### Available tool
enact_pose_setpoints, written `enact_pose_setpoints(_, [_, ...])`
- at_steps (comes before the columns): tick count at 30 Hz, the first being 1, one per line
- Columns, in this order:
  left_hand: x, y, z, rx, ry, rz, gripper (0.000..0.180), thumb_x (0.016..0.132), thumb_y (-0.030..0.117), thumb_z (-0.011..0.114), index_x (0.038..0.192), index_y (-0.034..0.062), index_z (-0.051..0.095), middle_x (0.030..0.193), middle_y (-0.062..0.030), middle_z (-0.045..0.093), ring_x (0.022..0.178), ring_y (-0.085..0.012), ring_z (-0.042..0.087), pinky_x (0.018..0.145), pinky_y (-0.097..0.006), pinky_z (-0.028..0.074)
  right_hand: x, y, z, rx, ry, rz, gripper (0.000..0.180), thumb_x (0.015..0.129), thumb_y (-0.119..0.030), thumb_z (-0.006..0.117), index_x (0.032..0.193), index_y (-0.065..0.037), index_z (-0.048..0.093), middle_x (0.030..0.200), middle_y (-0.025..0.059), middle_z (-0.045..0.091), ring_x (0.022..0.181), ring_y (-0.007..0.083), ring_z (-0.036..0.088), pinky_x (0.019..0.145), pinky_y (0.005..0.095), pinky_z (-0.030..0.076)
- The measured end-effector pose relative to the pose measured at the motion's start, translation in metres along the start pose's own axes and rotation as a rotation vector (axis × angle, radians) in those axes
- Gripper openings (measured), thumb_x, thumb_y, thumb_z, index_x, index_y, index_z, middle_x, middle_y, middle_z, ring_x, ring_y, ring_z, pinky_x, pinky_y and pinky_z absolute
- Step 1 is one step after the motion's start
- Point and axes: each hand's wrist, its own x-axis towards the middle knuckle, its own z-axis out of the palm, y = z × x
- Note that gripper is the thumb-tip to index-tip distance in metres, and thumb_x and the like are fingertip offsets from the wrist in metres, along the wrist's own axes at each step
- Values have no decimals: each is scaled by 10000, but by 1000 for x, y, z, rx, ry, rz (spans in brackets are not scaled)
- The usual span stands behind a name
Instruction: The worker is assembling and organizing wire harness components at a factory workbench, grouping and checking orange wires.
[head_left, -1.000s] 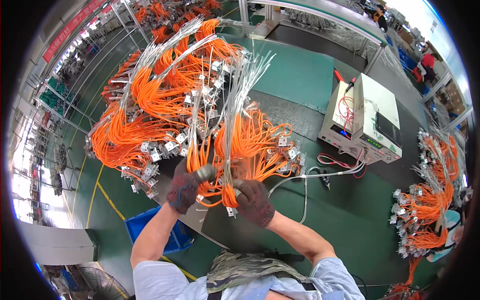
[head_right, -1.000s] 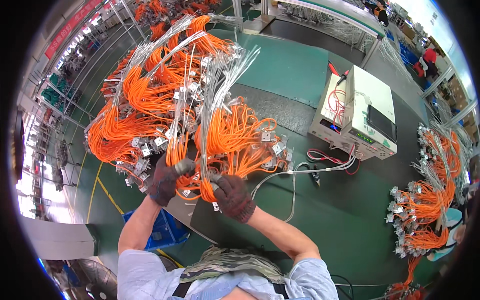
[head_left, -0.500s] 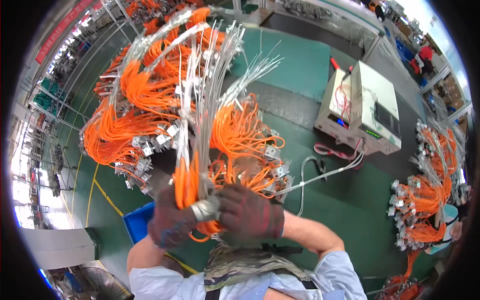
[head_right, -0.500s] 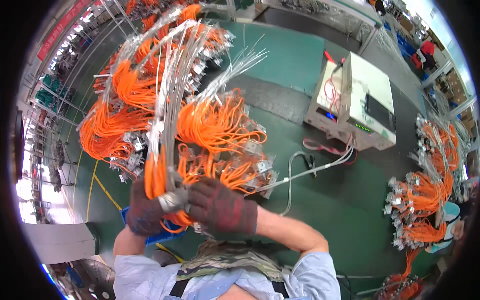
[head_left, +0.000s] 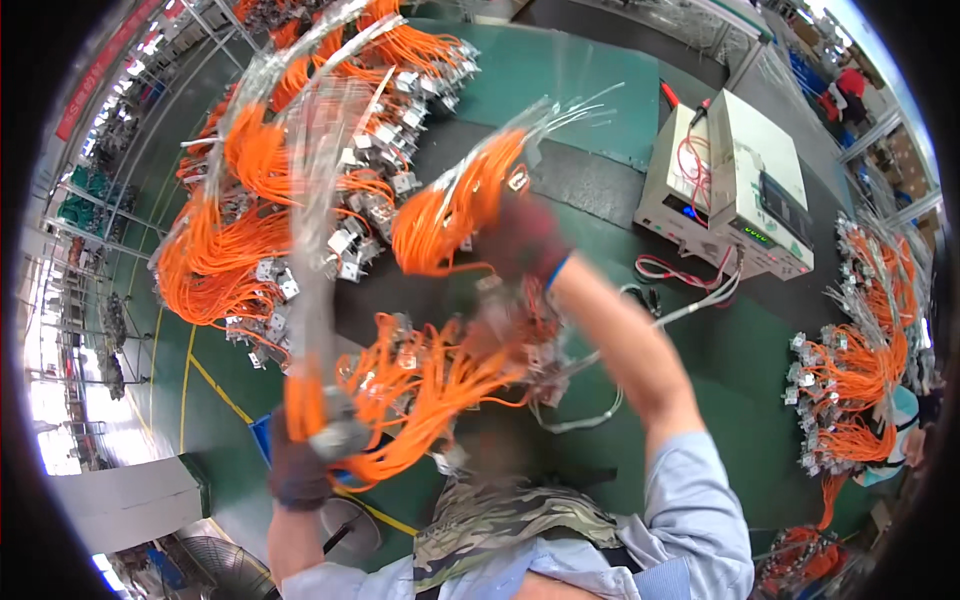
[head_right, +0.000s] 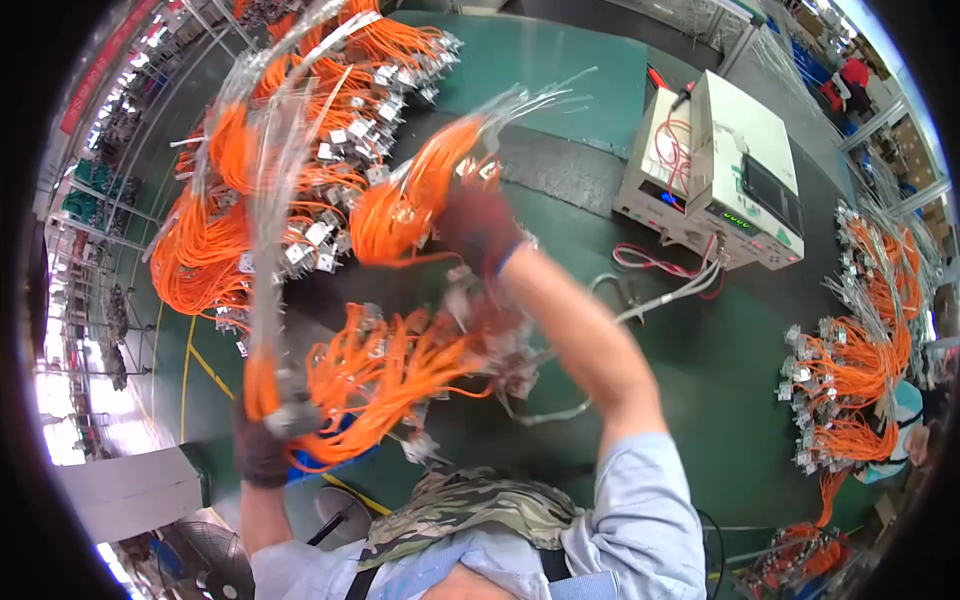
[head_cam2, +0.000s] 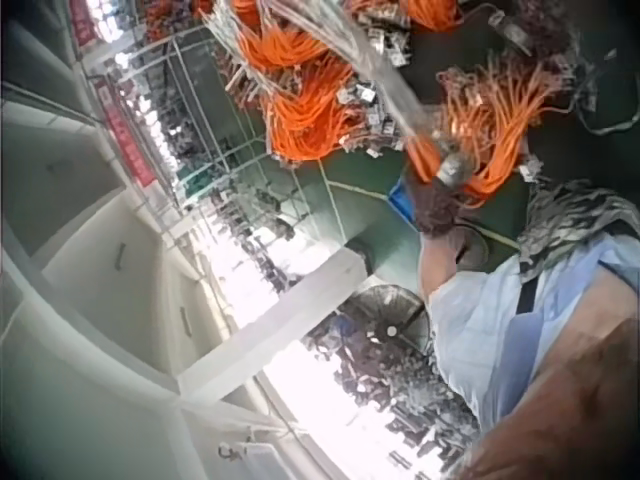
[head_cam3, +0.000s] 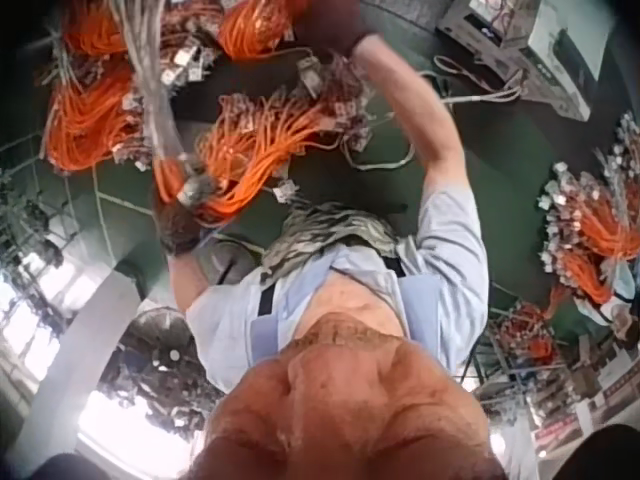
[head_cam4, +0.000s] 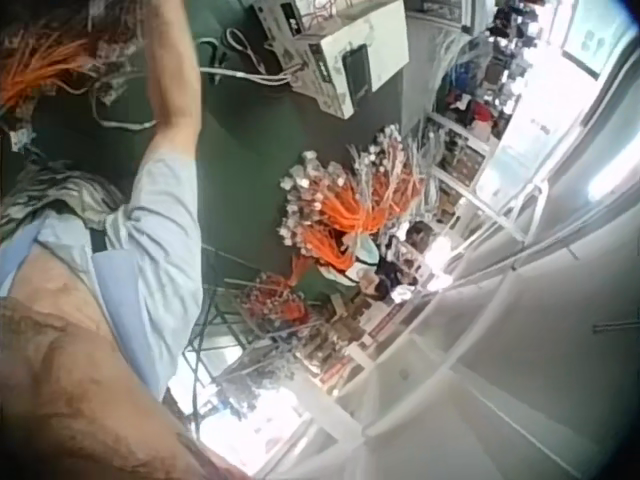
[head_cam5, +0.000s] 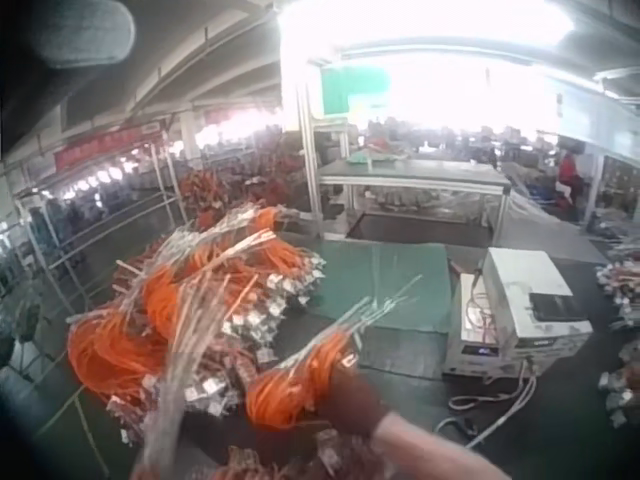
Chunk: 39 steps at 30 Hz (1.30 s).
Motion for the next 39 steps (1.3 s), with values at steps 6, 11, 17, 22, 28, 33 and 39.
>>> enact_pose_setpoints(6, [2,-18,-29,-203,172,254,473,963,174,691,1383,-7,570,1072,-67,678,890,-165,692,772,-315,585,80,61,-28,261,416,168,300,928,-222,696,1195,-86,716,1049,242,755,1024,454,728,869,531,582])
enact_pose_setpoints(11, [26,-13,-1,-51,221,132,398,908,118,732,1273,-9,637,963,-51,680,821,-148,682,756,-308,581,50,81,-4,94,70,14,479,892,-105,686,1370,-113,652,1177,267,739,1153,474,691,934,505,569])
enact_pose_setpoints(17, [32,-29,1,-246,332,200,334,945,129,732,1232,-19,647,924,-45,669,799,-150,672,745,-306,566,12,106,-48,174,-29,364,642,920,-452,712,1395,-37,593,1180,232,771,1125,438,730,951,505,572])
enact_pose_setpoints(22, [38,-13,38,-153,204,154,230,991,131,695,1202,45,668,980,-14,643,806,-107,634,717,-253,527,-70,54,-61,-257,-391,435,724,935,-573,679,1415,-41,573,1165,251,764,1103,437,738,948,527,578])
enact_pose_setpoints(28, [34,-13,44,-229,230,150,285,962,126,724,1210,4,657,950,-40,662,817,-125,652,760,-275,538,-156,74,-45,-97,-695,134,450,960,-488,691,1232,-135,757,1094,163,792,1024,393,755,900,503,591])
enact_pose_setpoints(33, [30,-19,33,-197,149,152,214,972,119,713,1169,43,676,936,2,649,802,-106,630,728,-254,517,-172,53,-110,-145,-845,193,280,923,-310,677,1024,-93,822,1043,209,783,1000,404,757,890,483,598])
enact_pose_setpoints(39, [20,-25,28,-176,150,157,302,963,145,719,1223,1,664,1053,-37,678,865,-136,666,822,-305,563,-155,93,-99,-634,-35,-41,422,863,-160,743,1281,-135,685,1078,149,707,965,370,714,805,464,595])
